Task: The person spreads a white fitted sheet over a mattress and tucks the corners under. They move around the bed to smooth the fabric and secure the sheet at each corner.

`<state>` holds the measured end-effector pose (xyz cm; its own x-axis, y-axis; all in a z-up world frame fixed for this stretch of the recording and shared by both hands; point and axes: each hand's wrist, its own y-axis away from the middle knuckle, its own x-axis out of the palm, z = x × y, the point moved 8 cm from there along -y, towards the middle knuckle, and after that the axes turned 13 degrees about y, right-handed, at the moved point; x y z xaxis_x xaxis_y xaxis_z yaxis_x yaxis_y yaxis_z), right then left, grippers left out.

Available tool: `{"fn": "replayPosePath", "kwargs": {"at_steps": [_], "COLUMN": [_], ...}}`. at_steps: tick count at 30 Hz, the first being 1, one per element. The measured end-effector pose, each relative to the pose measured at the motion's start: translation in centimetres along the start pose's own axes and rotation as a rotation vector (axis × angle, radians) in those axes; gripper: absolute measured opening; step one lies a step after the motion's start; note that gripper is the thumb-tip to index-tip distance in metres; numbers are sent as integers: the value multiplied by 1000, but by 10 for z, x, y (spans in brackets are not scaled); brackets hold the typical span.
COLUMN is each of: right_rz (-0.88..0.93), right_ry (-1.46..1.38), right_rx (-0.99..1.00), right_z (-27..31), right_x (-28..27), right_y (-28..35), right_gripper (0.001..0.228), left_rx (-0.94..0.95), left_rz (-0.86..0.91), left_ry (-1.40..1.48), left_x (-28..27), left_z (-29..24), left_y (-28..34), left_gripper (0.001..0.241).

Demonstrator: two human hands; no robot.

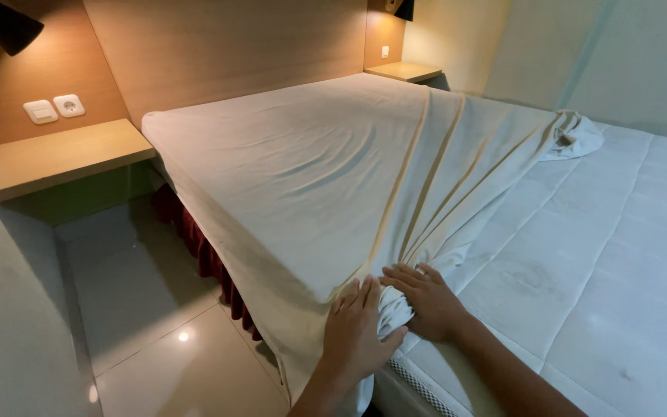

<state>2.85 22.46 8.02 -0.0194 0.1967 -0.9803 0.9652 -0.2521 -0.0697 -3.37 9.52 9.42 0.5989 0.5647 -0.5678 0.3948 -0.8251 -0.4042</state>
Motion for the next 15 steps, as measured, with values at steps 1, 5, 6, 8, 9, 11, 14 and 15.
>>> {"fn": "replayPosePath", "kwargs": {"at_steps": [1, 5, 6, 8, 9, 11, 14, 15], "right_rz": [-2, -12, 6, -40, -88, -109, -120, -101], "right_ry": [2, -19, -6, 43, 93, 162, 162, 91], "right_rx": [6, 83, 101, 86, 59, 37, -18, -39], "right_z": [0, -3, -3, -16, -21, -23, -24, -24], "right_x": [1, -3, -3, 10, 15, 17, 4, 0], "right_y": [1, 15, 20, 33, 39, 53, 54, 53], "right_gripper": [92, 93, 89, 83, 77, 72, 61, 57], "left_rx": [6, 68, 55, 90, 117, 179, 229, 218], "left_rz": [2, 122, 155, 158, 153, 141, 104, 91], "left_ry": [1, -89, -55, -36, -21, -8, 19, 41], "left_x": [5, 32, 39, 48, 53, 64, 68, 68], "left_z": [4, 8, 11, 9, 8, 8, 9, 12], "left_y": [-6, -24, -27, -24, -22, -14, -9, -6], "left_gripper": [91, 95, 94, 88, 82, 74, 63, 60]}}
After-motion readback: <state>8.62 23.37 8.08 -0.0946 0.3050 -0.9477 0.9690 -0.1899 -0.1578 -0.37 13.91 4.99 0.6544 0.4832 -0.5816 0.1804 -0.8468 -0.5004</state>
